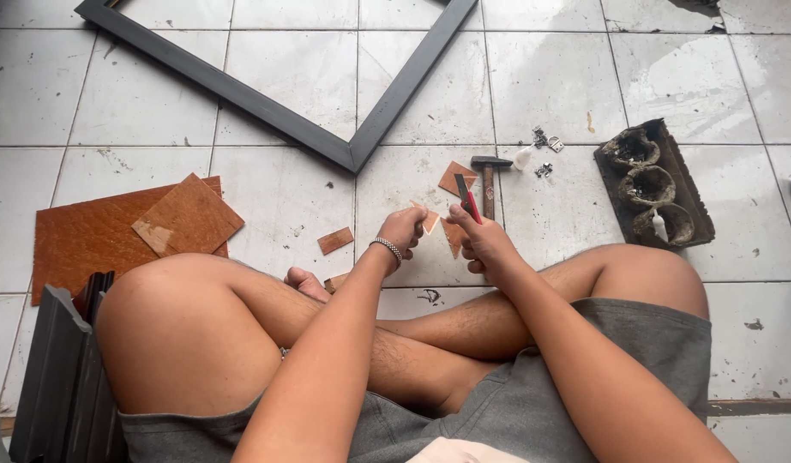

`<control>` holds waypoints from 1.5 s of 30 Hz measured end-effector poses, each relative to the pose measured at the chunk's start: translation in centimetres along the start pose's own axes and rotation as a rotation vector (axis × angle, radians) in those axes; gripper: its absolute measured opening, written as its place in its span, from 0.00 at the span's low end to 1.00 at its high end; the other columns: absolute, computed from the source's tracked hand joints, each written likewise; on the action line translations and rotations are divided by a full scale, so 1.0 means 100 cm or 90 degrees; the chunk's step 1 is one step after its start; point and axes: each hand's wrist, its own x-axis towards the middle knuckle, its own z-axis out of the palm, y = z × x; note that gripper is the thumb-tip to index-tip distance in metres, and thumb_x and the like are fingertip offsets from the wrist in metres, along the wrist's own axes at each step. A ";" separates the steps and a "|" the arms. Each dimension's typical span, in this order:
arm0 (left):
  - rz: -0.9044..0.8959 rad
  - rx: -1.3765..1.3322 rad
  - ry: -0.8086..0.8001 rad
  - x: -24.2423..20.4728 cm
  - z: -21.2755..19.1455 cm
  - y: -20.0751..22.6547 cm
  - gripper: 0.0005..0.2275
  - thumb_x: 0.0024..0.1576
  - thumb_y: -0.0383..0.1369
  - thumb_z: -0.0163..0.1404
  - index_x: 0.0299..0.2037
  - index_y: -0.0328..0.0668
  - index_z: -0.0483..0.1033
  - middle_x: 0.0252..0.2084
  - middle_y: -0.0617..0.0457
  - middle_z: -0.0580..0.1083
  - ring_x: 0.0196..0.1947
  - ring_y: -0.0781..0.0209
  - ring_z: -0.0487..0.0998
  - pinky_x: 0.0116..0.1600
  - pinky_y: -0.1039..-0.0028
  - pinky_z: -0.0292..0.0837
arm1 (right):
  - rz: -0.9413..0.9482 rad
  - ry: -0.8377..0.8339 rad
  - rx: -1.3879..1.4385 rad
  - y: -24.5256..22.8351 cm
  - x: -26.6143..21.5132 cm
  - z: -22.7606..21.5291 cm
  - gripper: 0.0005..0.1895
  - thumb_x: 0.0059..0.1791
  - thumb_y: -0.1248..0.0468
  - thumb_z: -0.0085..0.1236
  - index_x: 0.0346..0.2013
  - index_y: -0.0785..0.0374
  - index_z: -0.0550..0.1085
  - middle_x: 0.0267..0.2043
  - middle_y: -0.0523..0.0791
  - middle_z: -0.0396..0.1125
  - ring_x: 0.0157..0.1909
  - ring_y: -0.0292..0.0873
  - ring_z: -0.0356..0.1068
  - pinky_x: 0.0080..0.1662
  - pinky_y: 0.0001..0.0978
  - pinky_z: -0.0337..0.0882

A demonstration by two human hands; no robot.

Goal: Reinforcing the corners of a picture frame by cutting and gluing small triangular wood pieces.

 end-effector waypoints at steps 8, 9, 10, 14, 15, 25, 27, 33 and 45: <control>0.062 0.098 -0.140 -0.010 0.008 -0.010 0.16 0.46 0.49 0.44 0.33 0.46 0.69 0.24 0.51 0.69 0.19 0.64 0.69 0.16 0.81 0.62 | 0.066 -0.107 0.194 0.013 0.012 -0.007 0.11 0.42 0.60 0.55 0.31 0.58 0.63 0.14 0.31 0.43 0.15 0.25 0.44 0.20 0.14 0.47; 0.066 0.110 -0.140 -0.007 0.008 -0.014 0.13 0.46 0.42 0.45 0.34 0.44 0.70 0.23 0.51 0.70 0.17 0.64 0.70 0.16 0.82 0.62 | 0.062 -0.102 0.182 0.013 0.013 -0.006 0.11 0.43 0.58 0.54 0.29 0.59 0.62 0.14 0.31 0.43 0.15 0.25 0.44 0.20 0.14 0.47; 0.070 0.123 -0.140 -0.004 0.009 -0.018 0.10 0.46 0.36 0.46 0.35 0.42 0.70 0.22 0.51 0.71 0.15 0.63 0.71 0.15 0.82 0.63 | 0.058 -0.096 0.170 0.014 0.013 -0.006 0.12 0.44 0.57 0.53 0.27 0.59 0.61 0.14 0.31 0.43 0.15 0.25 0.44 0.19 0.14 0.46; 0.030 0.058 -0.078 -0.002 -0.001 -0.013 0.08 0.46 0.35 0.47 0.32 0.44 0.70 0.18 0.53 0.69 0.13 0.65 0.68 0.12 0.83 0.57 | 0.001 -0.057 0.005 0.019 0.011 -0.002 0.17 0.45 0.53 0.51 0.28 0.67 0.66 0.12 0.36 0.45 0.11 0.29 0.42 0.16 0.19 0.43; -0.032 -0.004 -0.058 -0.002 -0.004 -0.010 0.06 0.46 0.37 0.46 0.28 0.45 0.68 0.16 0.57 0.64 0.12 0.68 0.63 0.13 0.84 0.51 | -0.061 -0.023 -0.175 0.022 0.013 -0.001 0.22 0.46 0.46 0.41 0.31 0.62 0.70 0.22 0.44 0.56 0.28 0.43 0.54 0.30 0.30 0.53; -0.176 -0.208 -0.023 -0.011 -0.013 0.000 0.14 0.52 0.39 0.37 0.15 0.50 0.52 0.12 0.65 0.45 0.09 0.76 0.47 0.15 0.88 0.38 | -0.180 -0.005 -0.602 -0.018 -0.049 0.008 0.22 0.48 0.48 0.38 0.36 0.61 0.74 0.29 0.53 0.68 0.36 0.53 0.69 0.39 0.37 0.68; -0.176 -0.215 -0.048 -0.003 -0.015 -0.002 0.15 0.52 0.40 0.35 0.14 0.51 0.50 0.11 0.64 0.46 0.09 0.74 0.48 0.15 0.87 0.39 | -0.180 0.010 -0.602 -0.017 -0.049 0.008 0.22 0.48 0.48 0.38 0.36 0.61 0.73 0.28 0.53 0.68 0.35 0.53 0.70 0.38 0.37 0.67; -0.194 -0.219 -0.207 -0.011 -0.021 0.005 0.17 0.54 0.42 0.30 0.12 0.55 0.46 0.11 0.65 0.45 0.08 0.75 0.47 0.16 0.87 0.40 | -0.176 0.026 -0.492 -0.012 -0.037 0.008 0.27 0.48 0.44 0.32 0.35 0.60 0.73 0.28 0.53 0.68 0.37 0.55 0.68 0.39 0.42 0.65; -0.198 -0.221 -0.201 0.009 -0.023 -0.004 0.17 0.51 0.42 0.28 0.11 0.54 0.43 0.10 0.65 0.43 0.07 0.74 0.45 0.15 0.85 0.39 | -0.113 0.045 -0.483 -0.003 -0.022 0.004 0.24 0.48 0.46 0.35 0.35 0.60 0.74 0.28 0.52 0.68 0.34 0.53 0.68 0.37 0.39 0.65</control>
